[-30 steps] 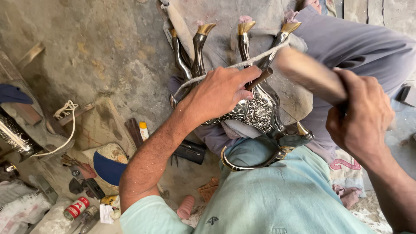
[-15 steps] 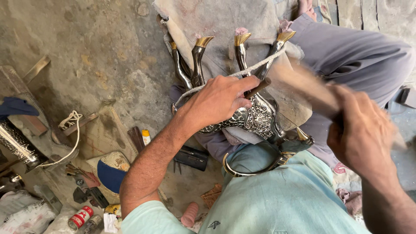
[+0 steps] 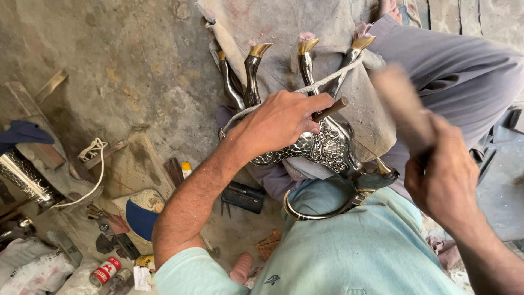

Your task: The person sits on the floor and uses a hammer and chisel to shape or emboss a silver-colored metal object with multiple curved legs. The object is held steady on the lap while the person repeatedly strikes the chisel to create surface patterns.

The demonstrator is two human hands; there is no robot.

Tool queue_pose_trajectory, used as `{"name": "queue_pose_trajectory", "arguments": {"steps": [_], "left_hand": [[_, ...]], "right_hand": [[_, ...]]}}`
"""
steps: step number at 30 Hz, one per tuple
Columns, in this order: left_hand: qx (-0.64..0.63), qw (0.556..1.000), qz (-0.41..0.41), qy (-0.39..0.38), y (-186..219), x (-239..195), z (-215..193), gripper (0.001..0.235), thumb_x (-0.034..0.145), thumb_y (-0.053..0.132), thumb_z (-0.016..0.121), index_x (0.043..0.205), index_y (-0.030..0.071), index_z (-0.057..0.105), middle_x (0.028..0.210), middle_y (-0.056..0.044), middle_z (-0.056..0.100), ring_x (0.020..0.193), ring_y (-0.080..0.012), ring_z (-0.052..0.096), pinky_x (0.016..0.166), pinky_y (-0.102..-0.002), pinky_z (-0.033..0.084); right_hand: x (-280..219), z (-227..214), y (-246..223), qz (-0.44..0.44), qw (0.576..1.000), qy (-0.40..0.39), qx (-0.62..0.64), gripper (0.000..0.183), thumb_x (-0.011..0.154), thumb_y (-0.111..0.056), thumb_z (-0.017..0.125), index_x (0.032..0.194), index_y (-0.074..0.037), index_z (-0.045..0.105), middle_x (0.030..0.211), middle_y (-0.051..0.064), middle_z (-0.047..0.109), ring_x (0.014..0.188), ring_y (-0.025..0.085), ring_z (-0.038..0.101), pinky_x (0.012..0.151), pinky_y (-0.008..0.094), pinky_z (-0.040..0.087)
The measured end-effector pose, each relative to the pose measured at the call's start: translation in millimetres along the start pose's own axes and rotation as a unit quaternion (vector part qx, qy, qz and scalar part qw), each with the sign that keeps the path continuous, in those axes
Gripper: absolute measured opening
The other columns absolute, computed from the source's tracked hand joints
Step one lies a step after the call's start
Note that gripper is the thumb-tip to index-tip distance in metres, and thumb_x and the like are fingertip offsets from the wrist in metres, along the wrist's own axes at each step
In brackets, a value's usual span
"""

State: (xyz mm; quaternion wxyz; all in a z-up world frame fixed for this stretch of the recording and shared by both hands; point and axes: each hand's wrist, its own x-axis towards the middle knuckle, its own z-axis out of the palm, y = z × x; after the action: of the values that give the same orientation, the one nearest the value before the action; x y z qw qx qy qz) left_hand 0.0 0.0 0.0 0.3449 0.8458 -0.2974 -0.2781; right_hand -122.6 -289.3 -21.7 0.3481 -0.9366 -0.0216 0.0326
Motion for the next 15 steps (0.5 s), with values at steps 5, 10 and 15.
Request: {"name": "queue_pose_trajectory", "arguments": {"steps": [5, 10, 15], "left_hand": [[-0.023, 0.999, 0.001, 0.029, -2.0, 2.5, 1.9, 0.041, 0.088, 0.013, 0.078, 0.125, 0.007, 0.059, 0.086, -0.018, 0.072, 0.083, -0.0351, 0.074, 0.069, -0.046, 0.055], [-0.040, 0.995, -0.023, 0.085, 0.1, -7.0, 7.5, 0.043, 0.088, 0.014, 0.080, 0.124, 0.007, 0.058, 0.090, -0.017, 0.074, 0.085, -0.0322, 0.076, 0.069, -0.043, 0.056], [-0.075, 0.982, -0.105, 0.138, 3.1, -32.7, 8.5, 0.043, 0.092, 0.018, 0.081, 0.125, 0.008, 0.057, 0.090, -0.012, 0.076, 0.086, -0.0275, 0.078, 0.070, -0.040, 0.058]], "right_hand": [[6.4, -2.0, 4.2, 0.048, 0.997, 0.021, 0.054, 0.047, 0.093, -0.004, 0.066, 0.135, -0.005, 0.045, 0.108, 0.016, 0.064, 0.094, 0.035, 0.066, 0.087, 0.047, 0.052], [20.7, -7.8, 4.0, -0.035, 0.990, -0.017, -0.134, 0.059, 0.078, 0.006, 0.067, 0.136, -0.003, 0.060, 0.105, 0.023, 0.065, 0.095, 0.043, 0.067, 0.083, 0.051, 0.052], [47.2, -19.8, 0.6, -0.046, 0.997, -0.003, -0.066, 0.054, 0.088, 0.005, 0.069, 0.140, 0.004, 0.053, 0.120, 0.029, 0.063, 0.100, 0.045, 0.065, 0.087, 0.050, 0.054]]}}
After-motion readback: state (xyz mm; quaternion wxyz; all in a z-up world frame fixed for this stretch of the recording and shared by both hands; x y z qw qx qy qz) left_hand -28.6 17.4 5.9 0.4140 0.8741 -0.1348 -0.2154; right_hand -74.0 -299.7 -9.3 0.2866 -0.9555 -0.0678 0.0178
